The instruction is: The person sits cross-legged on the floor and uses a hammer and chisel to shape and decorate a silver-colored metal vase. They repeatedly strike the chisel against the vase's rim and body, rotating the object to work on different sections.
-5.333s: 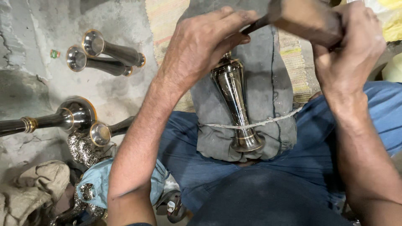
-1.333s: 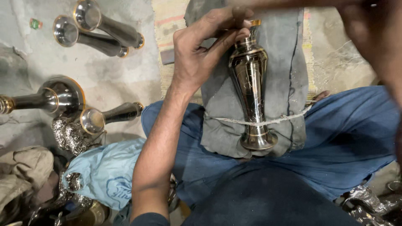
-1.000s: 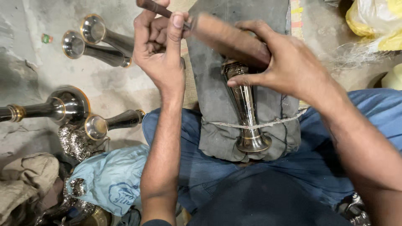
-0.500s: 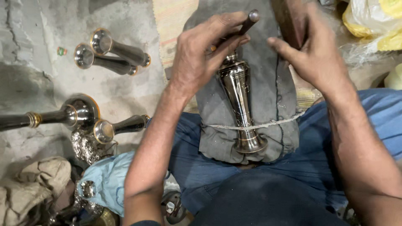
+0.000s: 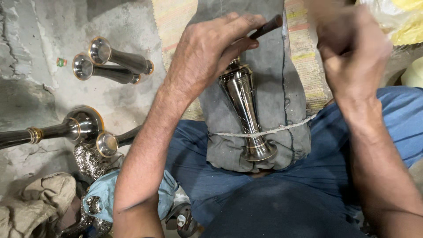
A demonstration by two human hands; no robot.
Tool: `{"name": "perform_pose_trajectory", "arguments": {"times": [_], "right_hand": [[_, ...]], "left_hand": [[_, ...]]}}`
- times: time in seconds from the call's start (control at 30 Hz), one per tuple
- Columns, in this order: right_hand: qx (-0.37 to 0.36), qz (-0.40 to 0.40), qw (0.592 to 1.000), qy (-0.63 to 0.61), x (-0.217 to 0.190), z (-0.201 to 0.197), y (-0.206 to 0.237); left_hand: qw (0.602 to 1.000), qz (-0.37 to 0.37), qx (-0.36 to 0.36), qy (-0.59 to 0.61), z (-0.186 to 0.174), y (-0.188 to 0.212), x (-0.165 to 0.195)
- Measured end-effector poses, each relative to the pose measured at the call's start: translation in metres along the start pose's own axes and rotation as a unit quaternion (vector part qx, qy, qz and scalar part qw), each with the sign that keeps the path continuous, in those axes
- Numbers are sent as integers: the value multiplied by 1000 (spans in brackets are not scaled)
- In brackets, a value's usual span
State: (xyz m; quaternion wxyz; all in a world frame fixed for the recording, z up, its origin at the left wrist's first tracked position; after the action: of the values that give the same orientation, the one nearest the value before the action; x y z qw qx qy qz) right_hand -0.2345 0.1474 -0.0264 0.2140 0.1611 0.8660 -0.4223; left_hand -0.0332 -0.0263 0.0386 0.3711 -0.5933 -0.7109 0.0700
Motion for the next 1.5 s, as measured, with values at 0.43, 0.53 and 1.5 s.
{"name": "perform_pose_trajectory", "arguments": {"times": [0.43, 0.53, 1.5], "right_hand": [[-50, -125, 989, 60, 15, -8, -5], [-84, -18, 996, 23, 30, -5, -4], [-133, -105, 985, 34, 15, -16, -17]], "left_hand": [[997, -26, 64, -38, 11, 10, -4], [996, -50, 69, -34, 14, 12, -4], [989, -86, 98, 72, 10, 21, -15]]}}
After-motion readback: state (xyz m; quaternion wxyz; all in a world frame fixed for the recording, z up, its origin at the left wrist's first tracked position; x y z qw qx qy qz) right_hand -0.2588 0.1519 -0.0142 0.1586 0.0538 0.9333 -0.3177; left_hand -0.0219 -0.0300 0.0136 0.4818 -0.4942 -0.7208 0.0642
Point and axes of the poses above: each hand's wrist, its own y-axis away from the middle knuckle, its own z-axis out of the palm, x = y × z, the point moved 4 cm from there along -y, towards the middle knuckle, and after that the axes turned 8 degrees about x, right-handed, at the moved point
